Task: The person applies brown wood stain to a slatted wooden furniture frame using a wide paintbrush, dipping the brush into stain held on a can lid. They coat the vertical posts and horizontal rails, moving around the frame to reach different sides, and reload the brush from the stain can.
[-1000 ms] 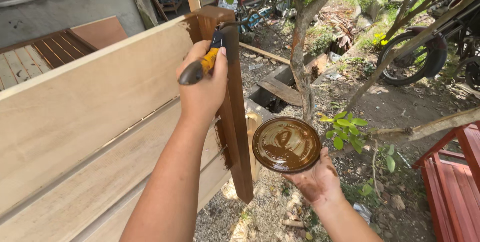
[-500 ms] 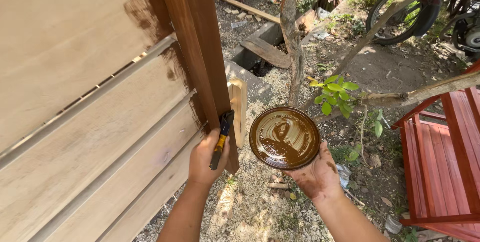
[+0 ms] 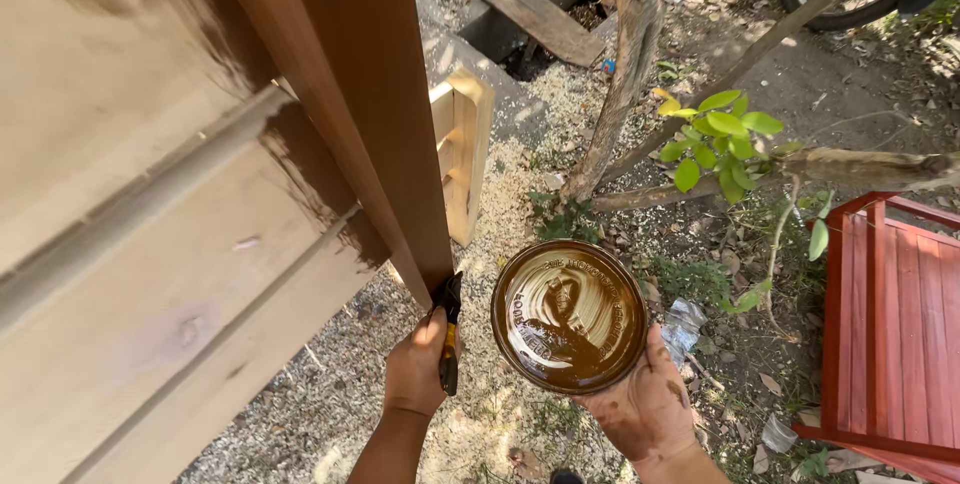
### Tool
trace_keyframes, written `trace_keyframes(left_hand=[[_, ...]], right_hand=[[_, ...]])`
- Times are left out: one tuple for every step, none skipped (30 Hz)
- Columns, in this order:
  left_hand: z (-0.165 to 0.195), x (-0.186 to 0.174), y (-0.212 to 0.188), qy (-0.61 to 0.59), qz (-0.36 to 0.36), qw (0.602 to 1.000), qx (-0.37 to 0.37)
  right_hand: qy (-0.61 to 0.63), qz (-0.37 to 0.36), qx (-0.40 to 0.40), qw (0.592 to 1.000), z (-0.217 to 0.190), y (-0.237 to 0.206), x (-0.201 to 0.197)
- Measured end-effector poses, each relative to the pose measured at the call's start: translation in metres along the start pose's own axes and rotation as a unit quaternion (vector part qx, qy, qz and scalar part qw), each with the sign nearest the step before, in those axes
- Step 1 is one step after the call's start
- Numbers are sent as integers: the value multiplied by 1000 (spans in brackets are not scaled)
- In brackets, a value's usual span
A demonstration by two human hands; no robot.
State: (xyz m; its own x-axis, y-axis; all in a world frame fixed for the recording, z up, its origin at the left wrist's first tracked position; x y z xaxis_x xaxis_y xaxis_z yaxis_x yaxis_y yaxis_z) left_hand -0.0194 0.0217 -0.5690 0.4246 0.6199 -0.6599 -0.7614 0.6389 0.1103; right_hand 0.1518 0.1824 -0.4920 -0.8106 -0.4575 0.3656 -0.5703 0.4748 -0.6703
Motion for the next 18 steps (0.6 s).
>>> trace_keyframes(left_hand=[[-8,9,2,16,13,1000,17],[-15,17,3,32,25,999,34],[-22,26,2,49,37,997,52],[-30,35,3,54,26,997,40],[-38,44,4,60,13,998,29],[-46,53,4,64,1,998,18],[-53,61,4,66,4,998,16],[-59,69,4,68,7,998,14],[-66,76,5,70,10,997,13],[-72,83,5,73,14,997,16],[-77,90,6,77,19,997,19],[-81,97,5,80,23,996,22],[-87,103,4,79,-4,997,-20],[-91,110,3,78,-32,994,-63],[-96,116,-1,77,-60,990,-106],[-102,119,-7,-19,-28,982,-184],[-106,121,-13,-114,6,959,-258],[-110,123,-20,-207,42,921,-326]], right_hand=[[-14,0,7,1000,7,11,-5],[-28,0,14,1000,13,19,-11],[-23,15,29,999,20,28,-17],[-17,29,43,998,25,36,-21],[-12,43,57,997,29,44,-25],[-16,32,51,998,32,51,-29],[-21,20,45,999,35,58,-31],[-25,9,39,999,38,63,-34],[-30,15,44,998,40,68,-38],[-34,23,48,998,43,72,-42],[-37,29,53,997,46,76,-46],[-30,27,52,998,50,80,-49],[-22,23,52,998,53,84,-52],[-15,18,53,998,57,87,-54],[-22,10,49,999,60,89,-56],[-29,2,46,999,62,91,-59],[-36,-8,42,998,65,91,-61],[-45,-3,48,998,68,92,-63]])
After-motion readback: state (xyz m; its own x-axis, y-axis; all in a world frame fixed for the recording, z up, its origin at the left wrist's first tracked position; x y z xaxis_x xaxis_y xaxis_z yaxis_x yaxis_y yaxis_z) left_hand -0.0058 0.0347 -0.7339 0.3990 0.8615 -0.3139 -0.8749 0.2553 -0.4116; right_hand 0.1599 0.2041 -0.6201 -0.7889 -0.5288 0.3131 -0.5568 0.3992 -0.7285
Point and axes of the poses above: each hand's wrist, its own y-axis towards the middle knuckle, its own x-axis out of the palm, z = x × y, the point moved 2 cm from there along y, towards the middle knuckle, and after that the axes turned 15 degrees about -y, right-handed, at the moved point
